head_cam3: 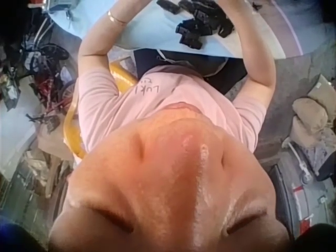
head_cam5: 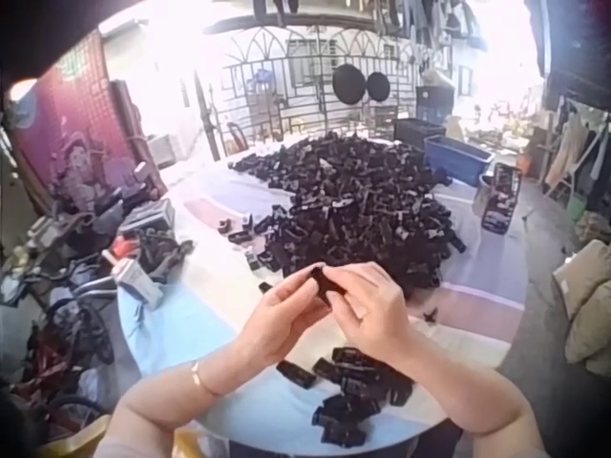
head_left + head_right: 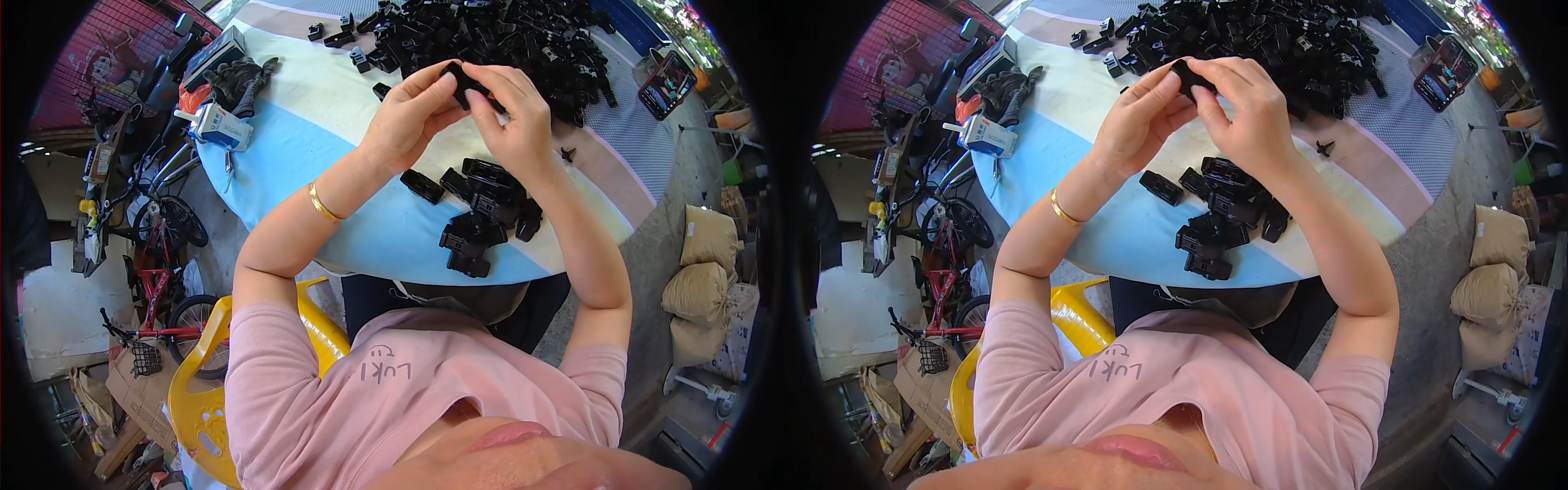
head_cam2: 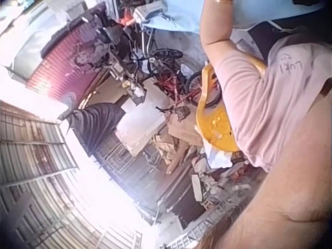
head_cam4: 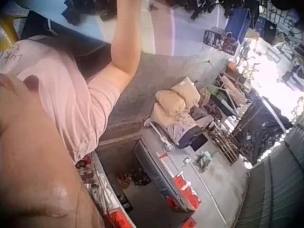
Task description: The recorder is assembling small black plastic components by snapping pieces together at a workstation.
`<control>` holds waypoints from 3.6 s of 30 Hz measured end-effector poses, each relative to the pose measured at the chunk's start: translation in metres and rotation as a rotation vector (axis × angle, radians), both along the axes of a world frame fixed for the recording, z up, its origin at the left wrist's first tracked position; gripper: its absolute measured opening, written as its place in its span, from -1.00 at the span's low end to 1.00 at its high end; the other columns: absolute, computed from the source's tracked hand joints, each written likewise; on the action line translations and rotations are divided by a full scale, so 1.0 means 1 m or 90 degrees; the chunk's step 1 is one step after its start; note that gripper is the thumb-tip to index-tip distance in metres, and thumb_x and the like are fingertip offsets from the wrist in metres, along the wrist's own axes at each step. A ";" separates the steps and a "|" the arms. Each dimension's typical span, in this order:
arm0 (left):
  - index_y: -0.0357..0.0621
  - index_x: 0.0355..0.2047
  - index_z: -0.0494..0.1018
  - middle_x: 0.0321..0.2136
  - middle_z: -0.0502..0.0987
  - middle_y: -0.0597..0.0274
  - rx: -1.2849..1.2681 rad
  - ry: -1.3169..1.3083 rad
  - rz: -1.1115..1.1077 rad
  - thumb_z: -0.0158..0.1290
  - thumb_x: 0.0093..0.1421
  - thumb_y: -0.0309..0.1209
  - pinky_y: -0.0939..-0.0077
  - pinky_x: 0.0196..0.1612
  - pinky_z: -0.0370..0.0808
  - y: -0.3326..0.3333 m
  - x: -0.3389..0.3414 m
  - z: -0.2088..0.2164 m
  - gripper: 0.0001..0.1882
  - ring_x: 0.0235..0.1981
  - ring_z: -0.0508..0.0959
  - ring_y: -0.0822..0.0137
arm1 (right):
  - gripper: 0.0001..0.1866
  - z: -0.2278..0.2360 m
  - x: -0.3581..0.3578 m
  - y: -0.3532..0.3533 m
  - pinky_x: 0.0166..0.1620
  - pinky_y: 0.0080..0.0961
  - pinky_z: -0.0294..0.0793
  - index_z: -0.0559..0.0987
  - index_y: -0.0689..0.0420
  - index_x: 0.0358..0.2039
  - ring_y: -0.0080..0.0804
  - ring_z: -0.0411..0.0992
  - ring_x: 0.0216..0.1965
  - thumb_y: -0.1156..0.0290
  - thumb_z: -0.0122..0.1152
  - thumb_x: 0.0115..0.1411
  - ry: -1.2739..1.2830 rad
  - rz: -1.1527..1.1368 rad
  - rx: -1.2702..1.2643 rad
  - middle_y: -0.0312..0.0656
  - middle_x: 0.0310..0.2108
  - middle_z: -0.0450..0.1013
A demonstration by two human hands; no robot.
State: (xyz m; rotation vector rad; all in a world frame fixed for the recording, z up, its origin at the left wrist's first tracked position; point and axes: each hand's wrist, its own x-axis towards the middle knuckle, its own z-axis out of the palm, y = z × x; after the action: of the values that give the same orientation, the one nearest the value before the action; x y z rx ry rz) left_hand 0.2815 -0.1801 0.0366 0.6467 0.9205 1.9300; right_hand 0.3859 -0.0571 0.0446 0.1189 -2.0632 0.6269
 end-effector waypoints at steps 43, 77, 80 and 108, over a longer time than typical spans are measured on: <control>-0.25 -0.12 0.41 -0.33 0.52 0.21 -0.218 0.453 0.277 0.13 0.07 -0.52 0.60 -0.28 0.49 -0.005 -0.115 -0.006 -0.67 -0.33 0.52 0.45 | -0.75 -0.003 -0.002 0.013 -0.23 -0.70 0.45 0.51 0.18 -0.17 -0.70 0.41 -0.30 0.56 0.18 0.09 -0.174 0.070 -0.324 -0.33 -0.30 0.47; -0.31 0.02 0.30 -0.24 0.52 0.10 -0.086 0.431 0.076 0.02 0.15 -0.55 0.56 -0.12 0.45 -0.007 -0.026 0.011 -0.60 -0.23 0.51 0.35 | -0.72 0.008 0.002 0.039 -0.31 -0.71 0.44 0.53 0.19 -0.17 -0.64 0.47 -0.35 0.37 0.24 0.10 0.004 -0.082 -0.245 -0.25 -0.38 0.53; -0.11 0.04 0.30 -0.35 0.53 0.13 -0.222 0.796 0.014 0.10 0.08 -0.49 0.48 -0.28 0.45 -0.015 -0.001 0.028 -0.52 -0.31 0.51 0.35 | -0.79 -0.001 0.007 0.070 -0.36 -0.72 0.44 0.56 0.18 -0.25 -0.66 0.47 -0.39 0.39 0.22 0.11 0.002 -0.131 -0.224 -0.22 -0.39 0.54; -0.21 -0.49 0.57 -0.47 0.52 0.00 -0.452 1.033 0.380 0.14 -0.03 0.02 0.32 -0.21 0.43 0.008 -0.078 -0.002 -0.54 -0.31 0.48 0.07 | -0.71 -0.005 -0.003 0.035 -0.41 -0.71 0.42 0.55 0.17 -0.22 -0.61 0.40 -0.47 0.55 0.24 -0.03 -0.136 -0.053 -0.117 -0.31 -0.42 0.45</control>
State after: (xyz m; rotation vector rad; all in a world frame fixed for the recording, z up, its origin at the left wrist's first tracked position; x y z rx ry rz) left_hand 0.2040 -0.1718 0.0348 1.5913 2.8243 0.9487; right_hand 0.3832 -0.0223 0.0392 -0.1462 -2.1887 0.8020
